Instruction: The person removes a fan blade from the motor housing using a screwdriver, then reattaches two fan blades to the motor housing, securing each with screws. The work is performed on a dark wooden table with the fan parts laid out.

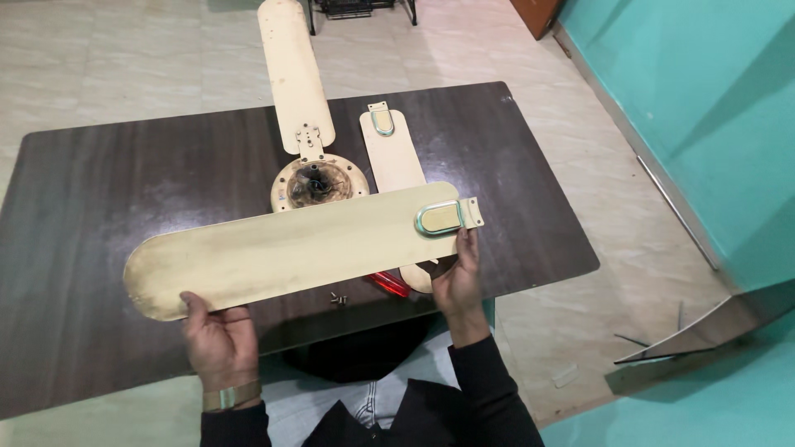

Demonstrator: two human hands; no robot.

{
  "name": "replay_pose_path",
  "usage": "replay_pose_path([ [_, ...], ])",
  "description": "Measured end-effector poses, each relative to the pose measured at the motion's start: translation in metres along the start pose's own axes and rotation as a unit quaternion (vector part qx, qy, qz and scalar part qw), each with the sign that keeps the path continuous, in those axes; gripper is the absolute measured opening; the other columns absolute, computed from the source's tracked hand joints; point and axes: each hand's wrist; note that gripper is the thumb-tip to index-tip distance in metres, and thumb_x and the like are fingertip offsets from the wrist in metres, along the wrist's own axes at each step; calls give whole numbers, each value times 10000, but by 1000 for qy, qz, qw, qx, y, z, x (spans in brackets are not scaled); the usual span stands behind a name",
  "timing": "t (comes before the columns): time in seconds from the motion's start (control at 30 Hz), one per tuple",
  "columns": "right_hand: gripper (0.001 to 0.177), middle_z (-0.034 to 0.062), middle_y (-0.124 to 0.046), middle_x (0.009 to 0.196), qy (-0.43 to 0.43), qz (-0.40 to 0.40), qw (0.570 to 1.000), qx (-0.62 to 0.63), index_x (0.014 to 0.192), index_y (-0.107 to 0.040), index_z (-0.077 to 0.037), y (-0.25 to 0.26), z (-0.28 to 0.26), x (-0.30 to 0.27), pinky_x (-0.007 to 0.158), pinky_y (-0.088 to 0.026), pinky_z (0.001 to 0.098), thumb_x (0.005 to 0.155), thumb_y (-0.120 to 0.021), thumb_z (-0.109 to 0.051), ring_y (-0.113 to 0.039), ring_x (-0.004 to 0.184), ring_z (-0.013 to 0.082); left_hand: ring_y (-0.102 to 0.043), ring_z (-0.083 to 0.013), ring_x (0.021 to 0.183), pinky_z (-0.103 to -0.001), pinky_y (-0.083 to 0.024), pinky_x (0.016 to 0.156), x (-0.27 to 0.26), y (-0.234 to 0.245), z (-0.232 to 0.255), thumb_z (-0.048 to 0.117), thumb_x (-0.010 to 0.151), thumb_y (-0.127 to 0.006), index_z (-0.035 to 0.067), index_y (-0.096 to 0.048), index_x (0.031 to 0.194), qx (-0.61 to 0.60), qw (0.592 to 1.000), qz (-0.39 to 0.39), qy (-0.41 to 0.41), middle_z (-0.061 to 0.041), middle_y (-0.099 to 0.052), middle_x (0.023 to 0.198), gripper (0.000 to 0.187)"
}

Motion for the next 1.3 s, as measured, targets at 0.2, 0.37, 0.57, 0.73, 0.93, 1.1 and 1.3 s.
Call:
replay_pose_path([
  [0.2,262,93,-659,1271,-47,32,990,130,1272,-585,-108,23,19,11,1035,-541,469,1064,-495,-240,-677,1159,244,-695,-172,1059,-286,-518,901,13,15,-5,441,1085,-548,80,-643,1334,-66,996,65,17,-63,-711,1235,449],
  [0.37,168,89,-653,1172,-58,-132,933,329,1163,-646,-85,27,33,24,1194,-449,427,1145,-563,-230,-624,1146,231,-646,-187,1110,-365,-486,1130,41,41,-20,563,1134,-542,105,-650,1189,-147,944,-295,29,-35,-679,1108,474],
  [0.57,261,60,-636,1260,-47,-223,907,354,1221,-649,-144,-2,24,50,1314,-323,446,1154,-485,-335,-570,1317,216,-601,-202,1111,-460,-415,1189,81,35,-34,288,1198,-493,121,-638,1225,-165,957,-235,51,-42,-631,1124,223],
  [0.73,519,19,-431,1651,-23,-164,941,297,1533,-499,-266,-29,22,59,1321,-174,528,1048,-437,-438,-365,1547,234,-592,-202,1131,-460,-410,1196,84,-17,-21,298,1200,-500,124,-631,1228,-131,960,-241,57,-42,-625,1147,220],
  [0.93,584,1,-313,1724,15,-214,947,241,1605,-393,-282,-34,25,64,1334,-153,548,1056,-426,-480,-277,1600,204,-582,-203,1156,-460,-405,1203,76,-46,-9,311,1203,-508,128,-623,1231,-110,962,-244,63,-42,-618,1176,217],
  [1.1,603,8,-305,1731,7,-228,926,299,1622,-377,-270,-21,21,67,1337,-112,574,1064,-403,-496,-257,1608,220,-573,-204,1176,-460,-401,1210,78,-51,-13,321,1206,-516,131,-616,1233,-110,961,-246,65,-42,-612,1200,217],
  [1.3,620,18,-288,1737,-25,-189,897,399,1637,-351,-255,-14,8,47,1341,-70,597,1071,-369,-508,-234,1617,246,-562,-205,1200,-461,-396,1218,75,-62,-22,334,1209,-524,135,-608,1236,-111,961,-244,63,-42,-605,1228,217],
])
Point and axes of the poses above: each hand's wrist, its own x-axis towards the middle knuckle, its own y-axis out of the back of the hand, z = x × y
